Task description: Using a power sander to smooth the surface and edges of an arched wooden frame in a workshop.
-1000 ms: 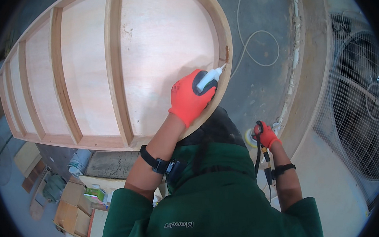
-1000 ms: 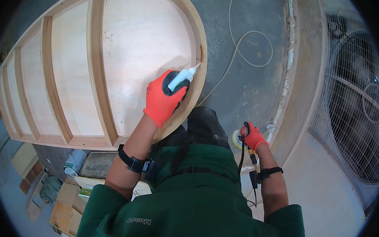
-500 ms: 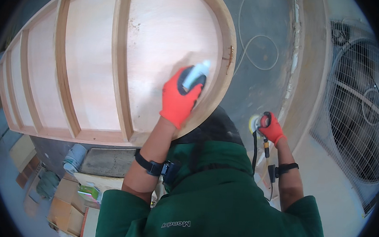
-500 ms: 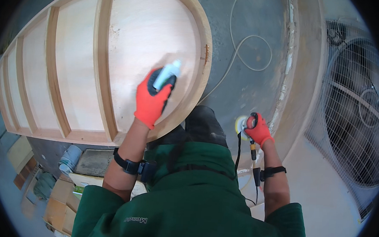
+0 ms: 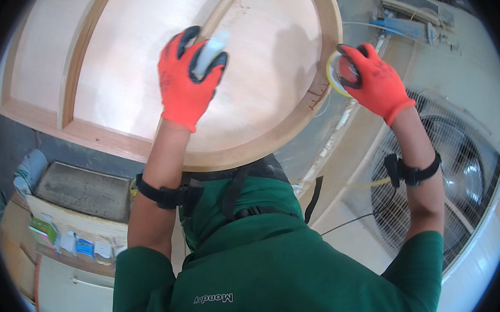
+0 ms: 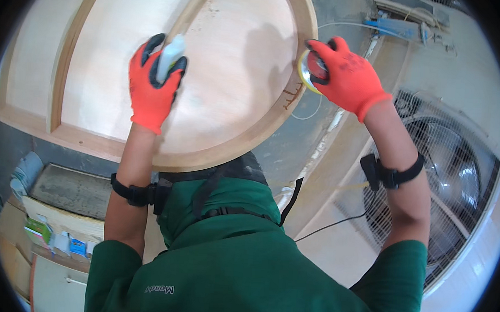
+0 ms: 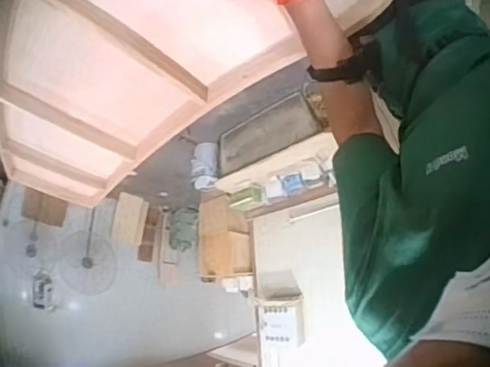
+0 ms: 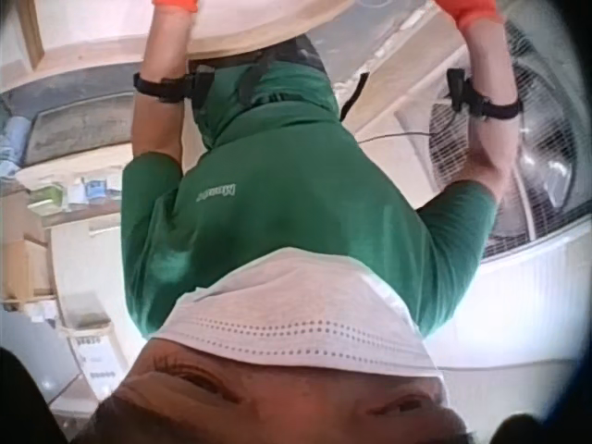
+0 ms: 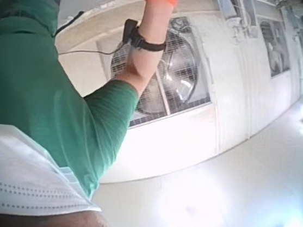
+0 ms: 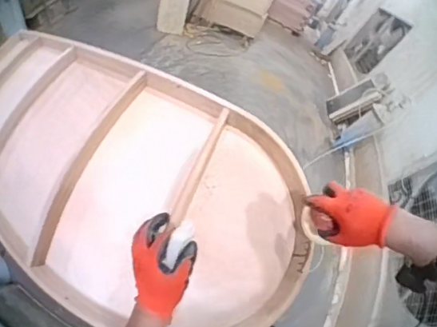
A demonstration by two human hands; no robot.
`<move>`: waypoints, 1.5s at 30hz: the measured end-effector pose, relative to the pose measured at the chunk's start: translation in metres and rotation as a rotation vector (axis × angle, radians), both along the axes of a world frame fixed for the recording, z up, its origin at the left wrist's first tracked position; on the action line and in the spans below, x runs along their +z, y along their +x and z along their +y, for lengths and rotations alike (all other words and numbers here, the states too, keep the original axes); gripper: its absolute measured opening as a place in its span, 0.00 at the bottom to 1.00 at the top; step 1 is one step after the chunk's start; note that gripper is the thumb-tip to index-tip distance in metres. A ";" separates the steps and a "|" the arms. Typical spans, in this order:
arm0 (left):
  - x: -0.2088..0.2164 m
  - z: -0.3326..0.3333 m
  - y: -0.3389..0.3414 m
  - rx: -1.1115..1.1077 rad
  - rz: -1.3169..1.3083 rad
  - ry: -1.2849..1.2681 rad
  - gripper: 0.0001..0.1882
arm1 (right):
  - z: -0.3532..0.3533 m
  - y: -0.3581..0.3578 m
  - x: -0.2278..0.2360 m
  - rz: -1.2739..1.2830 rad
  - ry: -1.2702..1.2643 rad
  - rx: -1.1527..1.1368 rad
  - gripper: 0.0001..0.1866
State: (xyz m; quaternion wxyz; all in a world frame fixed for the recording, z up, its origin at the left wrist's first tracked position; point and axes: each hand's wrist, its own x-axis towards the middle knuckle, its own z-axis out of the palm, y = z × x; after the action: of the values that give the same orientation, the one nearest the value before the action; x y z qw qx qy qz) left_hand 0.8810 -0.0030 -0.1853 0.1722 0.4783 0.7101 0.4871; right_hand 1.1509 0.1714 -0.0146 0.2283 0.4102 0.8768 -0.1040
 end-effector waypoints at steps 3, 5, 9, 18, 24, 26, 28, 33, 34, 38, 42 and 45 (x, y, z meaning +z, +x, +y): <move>-0.006 -0.001 0.000 0.010 -0.032 -0.043 0.20 | 0.021 -0.048 -0.032 -0.313 -0.024 0.249 0.31; -0.009 -0.002 0.000 0.004 -0.015 -0.035 0.21 | 0.027 -0.076 -0.048 -0.594 -0.084 0.306 0.29; -0.009 -0.005 -0.002 -0.005 0.002 0.014 0.23 | 0.016 -0.101 -0.072 -0.918 -0.172 0.477 0.30; -0.007 -0.009 -0.001 -0.043 -0.012 -0.039 0.23 | -0.022 -0.092 -0.092 -0.926 -0.300 0.400 0.27; -0.008 -0.008 -0.002 -0.057 -0.019 -0.040 0.23 | -0.017 -0.090 -0.099 -0.923 -0.129 0.421 0.24; -0.008 -0.008 -0.002 -0.039 -0.015 -0.011 0.22 | -0.035 -0.093 -0.092 -0.897 -0.198 0.386 0.23; -0.006 -0.008 -0.002 -0.045 -0.021 -0.020 0.22 | -0.036 -0.093 -0.090 -0.872 -0.265 0.351 0.22; -0.004 -0.007 -0.002 -0.069 -0.059 -0.028 0.22 | -0.018 -0.081 -0.101 -0.817 -0.033 0.352 0.23; -0.004 -0.008 -0.002 -0.064 -0.061 -0.025 0.22 | -0.020 -0.078 -0.103 -0.819 -0.032 0.351 0.23; -0.007 -0.009 -0.003 -0.055 -0.057 -0.016 0.22 | -0.043 -0.097 -0.096 -0.892 -0.303 0.325 0.23; -0.008 -0.006 -0.002 -0.049 -0.067 0.034 0.22 | -0.020 -0.079 -0.106 -0.884 -0.178 0.297 0.23; -0.007 -0.008 -0.002 -0.050 -0.078 0.031 0.22 | -0.008 -0.077 -0.105 -0.842 0.016 0.359 0.25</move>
State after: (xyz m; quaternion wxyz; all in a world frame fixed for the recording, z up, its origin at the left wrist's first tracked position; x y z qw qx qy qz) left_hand 0.8792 -0.0106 -0.1925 0.2045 0.4790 0.6831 0.5120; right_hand 1.0741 0.1631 -0.1195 0.5759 0.2602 0.7657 0.1198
